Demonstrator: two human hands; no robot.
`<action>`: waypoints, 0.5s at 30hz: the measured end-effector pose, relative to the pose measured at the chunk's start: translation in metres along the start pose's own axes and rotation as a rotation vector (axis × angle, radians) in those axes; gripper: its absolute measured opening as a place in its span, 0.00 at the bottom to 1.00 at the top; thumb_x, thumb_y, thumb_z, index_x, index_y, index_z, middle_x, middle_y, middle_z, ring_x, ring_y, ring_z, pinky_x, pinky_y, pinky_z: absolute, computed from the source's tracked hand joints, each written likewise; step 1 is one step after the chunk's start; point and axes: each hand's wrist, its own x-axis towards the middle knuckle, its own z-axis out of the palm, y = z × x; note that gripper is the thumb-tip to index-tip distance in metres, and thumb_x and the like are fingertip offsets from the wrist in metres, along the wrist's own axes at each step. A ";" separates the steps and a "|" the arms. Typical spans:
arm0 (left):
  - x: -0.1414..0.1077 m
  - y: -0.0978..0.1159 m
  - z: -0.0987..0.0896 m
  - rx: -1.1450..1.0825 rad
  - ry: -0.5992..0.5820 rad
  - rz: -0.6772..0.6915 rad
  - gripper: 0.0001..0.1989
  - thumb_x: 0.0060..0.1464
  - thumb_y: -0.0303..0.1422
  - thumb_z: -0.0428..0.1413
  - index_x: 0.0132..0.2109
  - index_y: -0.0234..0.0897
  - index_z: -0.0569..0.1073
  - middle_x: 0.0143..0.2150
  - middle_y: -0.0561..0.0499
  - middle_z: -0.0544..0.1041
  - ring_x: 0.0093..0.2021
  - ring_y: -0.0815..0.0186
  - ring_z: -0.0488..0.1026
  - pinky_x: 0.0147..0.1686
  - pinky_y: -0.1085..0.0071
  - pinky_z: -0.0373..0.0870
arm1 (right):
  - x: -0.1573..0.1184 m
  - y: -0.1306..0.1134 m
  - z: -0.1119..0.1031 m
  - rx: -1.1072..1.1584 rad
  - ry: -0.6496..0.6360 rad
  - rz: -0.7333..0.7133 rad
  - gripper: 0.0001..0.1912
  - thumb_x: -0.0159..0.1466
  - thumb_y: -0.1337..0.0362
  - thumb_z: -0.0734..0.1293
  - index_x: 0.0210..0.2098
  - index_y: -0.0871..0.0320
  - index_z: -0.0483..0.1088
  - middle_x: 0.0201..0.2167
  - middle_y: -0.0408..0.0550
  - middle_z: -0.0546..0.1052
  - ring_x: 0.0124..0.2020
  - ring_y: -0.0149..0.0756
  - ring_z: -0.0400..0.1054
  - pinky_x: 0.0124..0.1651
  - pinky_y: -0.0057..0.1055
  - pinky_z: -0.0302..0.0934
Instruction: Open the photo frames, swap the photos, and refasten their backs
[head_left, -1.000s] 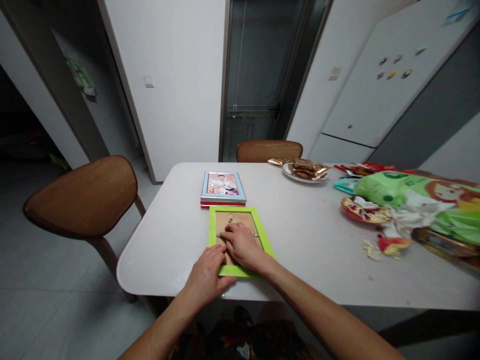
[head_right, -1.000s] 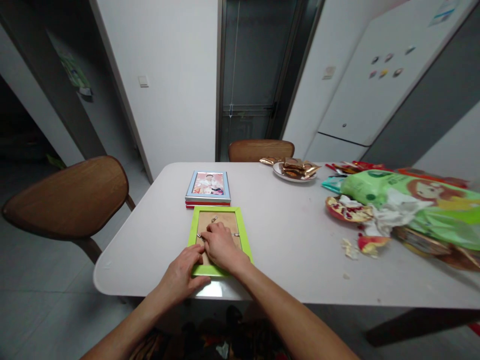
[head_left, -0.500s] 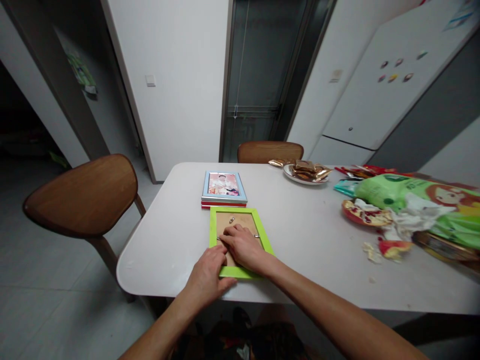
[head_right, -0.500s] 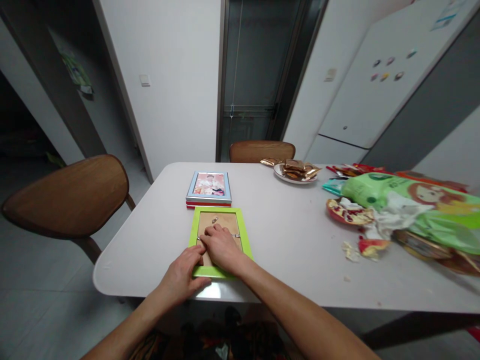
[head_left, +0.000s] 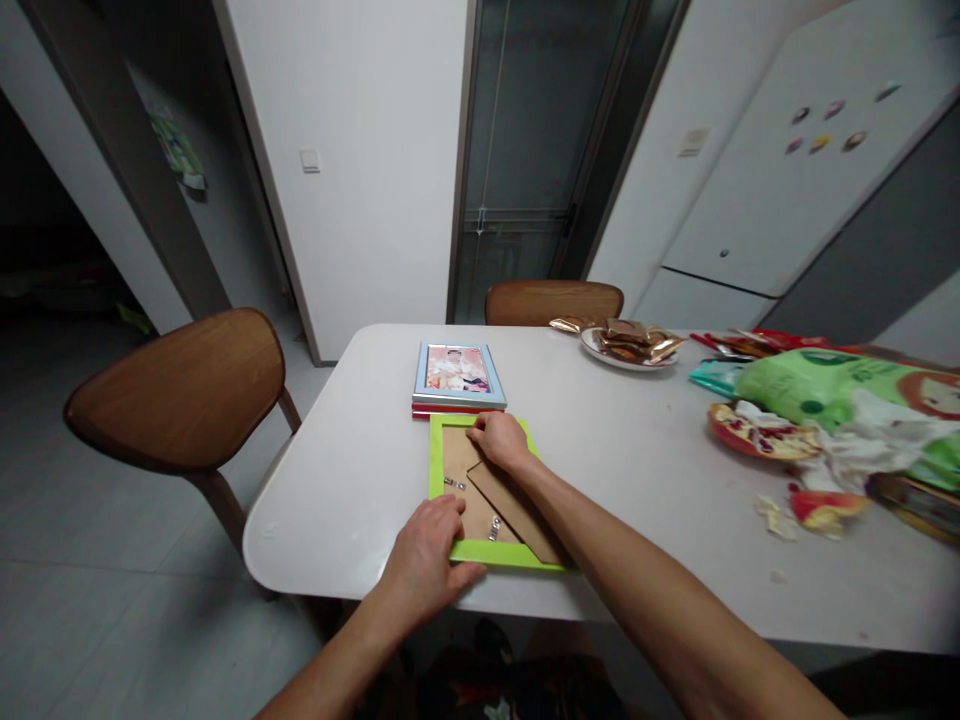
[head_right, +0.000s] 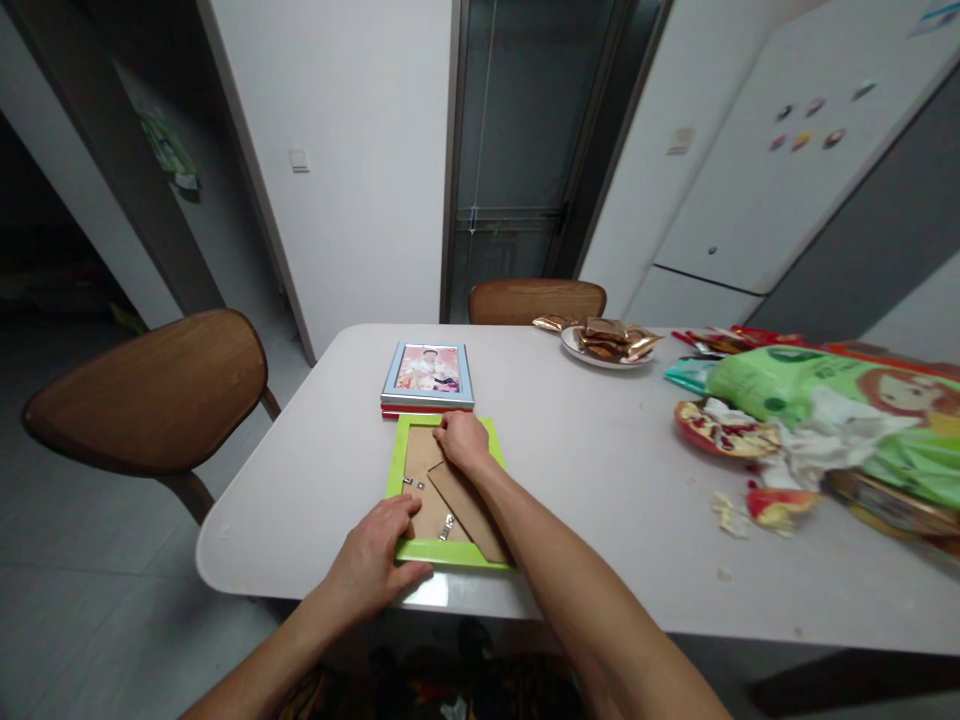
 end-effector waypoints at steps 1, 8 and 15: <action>0.000 0.000 0.000 0.003 -0.001 -0.004 0.13 0.37 0.32 0.60 0.32 0.37 0.66 0.50 0.45 0.67 0.53 0.58 0.60 0.52 0.60 0.58 | 0.003 0.000 0.001 -0.001 0.001 0.021 0.10 0.54 0.60 0.61 0.28 0.57 0.72 0.30 0.49 0.75 0.32 0.35 0.67 0.30 0.27 0.53; 0.001 0.002 -0.001 0.000 -0.009 -0.022 0.13 0.37 0.32 0.60 0.33 0.37 0.66 0.50 0.45 0.67 0.52 0.58 0.61 0.52 0.58 0.58 | 0.012 0.000 0.006 0.033 0.024 0.103 0.08 0.52 0.64 0.62 0.29 0.59 0.70 0.30 0.51 0.75 0.33 0.37 0.67 0.32 0.28 0.54; 0.000 0.004 0.002 0.050 0.000 -0.060 0.25 0.36 0.34 0.61 0.44 0.36 0.64 0.51 0.43 0.67 0.52 0.55 0.61 0.51 0.55 0.58 | 0.005 -0.004 -0.002 0.163 0.104 0.135 0.11 0.54 0.61 0.60 0.27 0.60 0.70 0.28 0.51 0.75 0.31 0.35 0.67 0.31 0.27 0.55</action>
